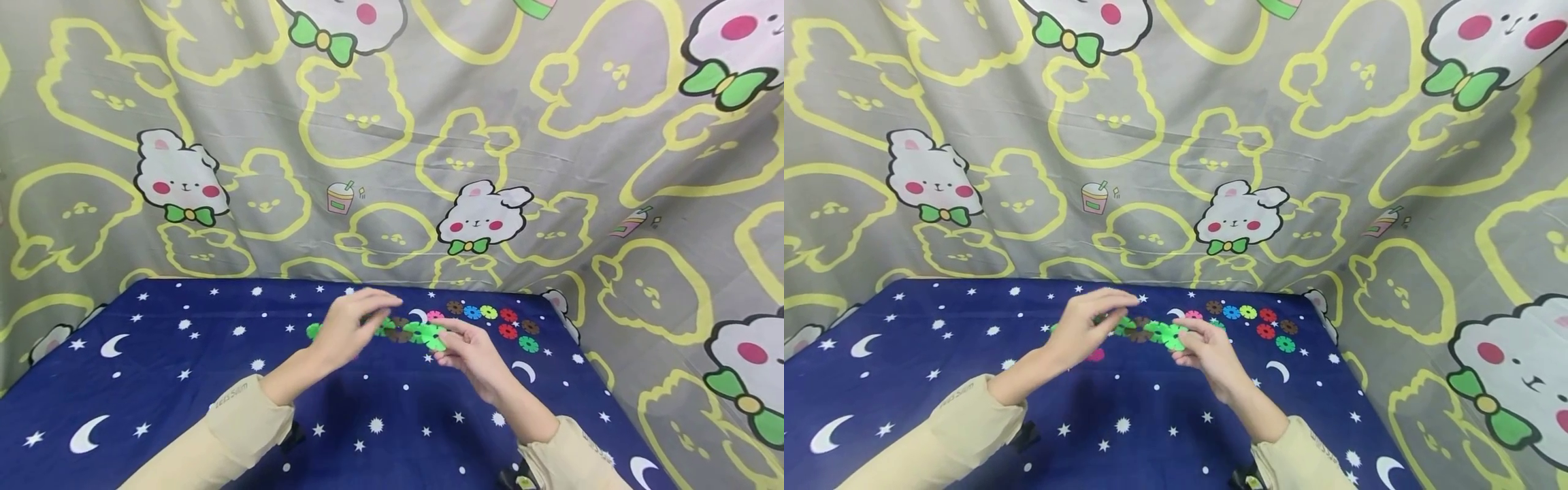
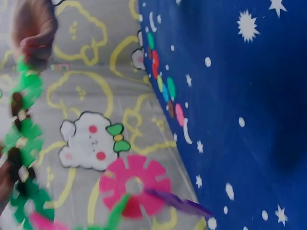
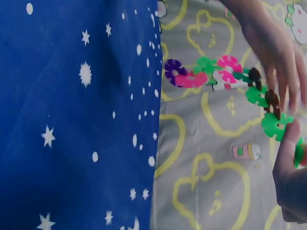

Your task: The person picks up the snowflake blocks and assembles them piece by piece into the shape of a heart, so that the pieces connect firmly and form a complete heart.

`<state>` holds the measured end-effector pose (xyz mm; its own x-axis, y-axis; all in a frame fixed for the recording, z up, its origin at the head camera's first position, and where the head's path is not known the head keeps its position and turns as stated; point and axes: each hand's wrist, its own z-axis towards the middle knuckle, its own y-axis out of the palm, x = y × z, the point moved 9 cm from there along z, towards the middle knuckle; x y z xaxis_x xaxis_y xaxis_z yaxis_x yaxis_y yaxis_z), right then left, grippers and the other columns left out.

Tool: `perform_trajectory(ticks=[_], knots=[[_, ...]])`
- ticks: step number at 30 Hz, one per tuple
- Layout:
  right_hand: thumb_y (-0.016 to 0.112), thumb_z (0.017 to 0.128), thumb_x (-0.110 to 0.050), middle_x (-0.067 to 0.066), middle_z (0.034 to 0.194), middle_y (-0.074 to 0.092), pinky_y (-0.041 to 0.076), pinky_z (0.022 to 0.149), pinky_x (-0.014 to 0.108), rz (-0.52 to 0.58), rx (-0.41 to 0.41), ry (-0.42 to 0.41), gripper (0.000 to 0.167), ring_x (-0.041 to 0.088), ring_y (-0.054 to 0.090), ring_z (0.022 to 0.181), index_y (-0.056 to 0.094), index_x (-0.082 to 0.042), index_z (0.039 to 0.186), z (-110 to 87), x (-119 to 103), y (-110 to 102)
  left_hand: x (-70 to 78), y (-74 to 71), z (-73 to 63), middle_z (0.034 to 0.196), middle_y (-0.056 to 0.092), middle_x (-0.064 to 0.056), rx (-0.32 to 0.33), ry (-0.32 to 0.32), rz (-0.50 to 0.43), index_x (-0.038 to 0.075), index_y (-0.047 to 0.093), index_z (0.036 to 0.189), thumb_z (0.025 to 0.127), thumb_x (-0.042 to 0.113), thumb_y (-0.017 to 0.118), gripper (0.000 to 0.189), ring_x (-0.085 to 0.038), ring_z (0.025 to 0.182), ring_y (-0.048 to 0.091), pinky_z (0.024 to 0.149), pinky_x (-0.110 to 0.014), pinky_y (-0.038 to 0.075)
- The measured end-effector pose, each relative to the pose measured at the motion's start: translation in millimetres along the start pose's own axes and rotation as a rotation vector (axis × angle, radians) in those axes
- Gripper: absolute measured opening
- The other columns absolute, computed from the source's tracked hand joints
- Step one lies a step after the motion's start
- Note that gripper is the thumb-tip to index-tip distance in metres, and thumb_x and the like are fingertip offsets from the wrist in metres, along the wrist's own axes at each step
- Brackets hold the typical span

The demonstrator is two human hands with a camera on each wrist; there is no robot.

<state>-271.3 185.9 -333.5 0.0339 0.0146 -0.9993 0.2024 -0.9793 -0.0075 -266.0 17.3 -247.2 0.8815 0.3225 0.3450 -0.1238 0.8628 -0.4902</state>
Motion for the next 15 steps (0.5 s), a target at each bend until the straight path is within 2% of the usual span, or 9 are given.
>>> perform_trajectory(ticks=[4,7,11,13,15], knots=[[0.042,0.097,-0.012,0.000,0.081,0.058,0.048,0.064,0.015,0.106,0.073,0.059,0.045,0.005,0.058,0.068,0.032,0.007,0.136,2.3,7,-17,-5.9,-25.5,0.8,0.106,0.064,-0.012,0.172,0.012,0.058,0.003,0.069,0.098,0.078,-0.011,0.058,0.027,-0.024,0.094,0.059,0.069,-0.031,0.046],[0.038,0.098,-0.012,-0.002,0.079,0.057,0.046,0.064,0.013,0.210,0.080,0.074,0.046,0.003,0.056,0.068,0.025,0.006,0.139,3.8,9,-23,-19.0,-37.5,-2.0,0.118,0.056,-0.018,0.232,-0.060,0.072,0.001,0.064,0.108,0.078,-0.011,0.057,0.033,-0.029,0.102,0.054,0.073,-0.036,0.045],[0.030,0.100,-0.010,-0.002,0.075,0.055,0.044,0.061,0.011,0.379,0.056,0.082,0.048,0.002,0.052,0.064,0.012,0.006,0.141,5.2,10,-24,-41.9,-45.0,-9.5,0.129,0.045,-0.021,0.231,-0.213,0.038,0.001,0.051,0.125,0.083,-0.006,0.054,0.043,-0.034,0.118,0.044,0.091,-0.049,0.038],[0.027,0.100,-0.009,-0.001,0.075,0.054,0.043,0.061,0.012,0.458,0.038,0.088,0.048,0.002,0.050,0.063,0.008,0.005,0.141,5.0,10,-23,-52.3,-44.1,-13.1,0.126,0.049,-0.020,0.193,-0.276,-0.015,0.001,0.046,0.130,0.085,-0.005,0.053,0.045,-0.032,0.117,0.046,0.092,-0.048,0.039],[0.026,0.100,-0.009,0.000,0.075,0.053,0.043,0.060,0.012,0.513,0.027,0.092,0.046,0.003,0.049,0.063,0.008,0.004,0.140,4.0,11,-21,-61.5,-41.3,-16.4,0.118,0.056,-0.019,0.145,-0.337,-0.081,0.002,0.044,0.132,0.087,-0.003,0.052,0.045,-0.030,0.107,0.054,0.086,-0.042,0.044]])
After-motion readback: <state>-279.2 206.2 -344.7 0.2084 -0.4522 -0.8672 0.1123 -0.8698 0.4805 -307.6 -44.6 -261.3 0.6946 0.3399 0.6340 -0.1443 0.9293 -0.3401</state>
